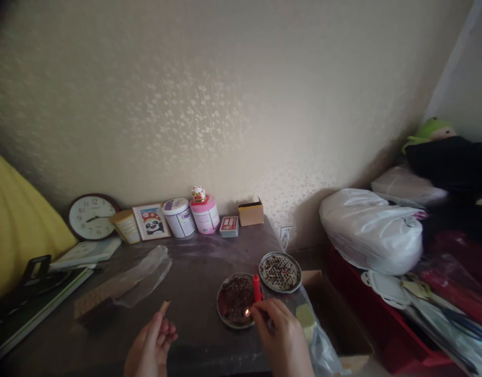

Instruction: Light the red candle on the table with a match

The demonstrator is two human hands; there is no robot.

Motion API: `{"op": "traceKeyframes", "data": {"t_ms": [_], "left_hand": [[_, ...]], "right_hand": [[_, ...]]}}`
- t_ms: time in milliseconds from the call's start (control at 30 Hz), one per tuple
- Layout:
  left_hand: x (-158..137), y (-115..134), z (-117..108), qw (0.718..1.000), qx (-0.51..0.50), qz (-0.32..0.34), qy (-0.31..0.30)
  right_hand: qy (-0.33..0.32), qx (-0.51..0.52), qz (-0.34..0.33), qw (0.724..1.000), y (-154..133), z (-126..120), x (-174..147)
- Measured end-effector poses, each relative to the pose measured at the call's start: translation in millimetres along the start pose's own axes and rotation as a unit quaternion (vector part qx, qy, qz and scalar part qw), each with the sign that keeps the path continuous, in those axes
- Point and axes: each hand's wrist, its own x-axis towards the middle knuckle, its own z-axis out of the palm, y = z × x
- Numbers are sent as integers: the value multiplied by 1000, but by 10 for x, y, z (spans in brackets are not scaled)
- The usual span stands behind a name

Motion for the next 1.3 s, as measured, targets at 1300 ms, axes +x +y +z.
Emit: {"op": "traceKeyframes", "data": {"t_ms": [1300], "left_hand": [[166,18,-163,998,-13,-68,4]], "right_hand": [[157,212,240,934,74,-17,314]]}}
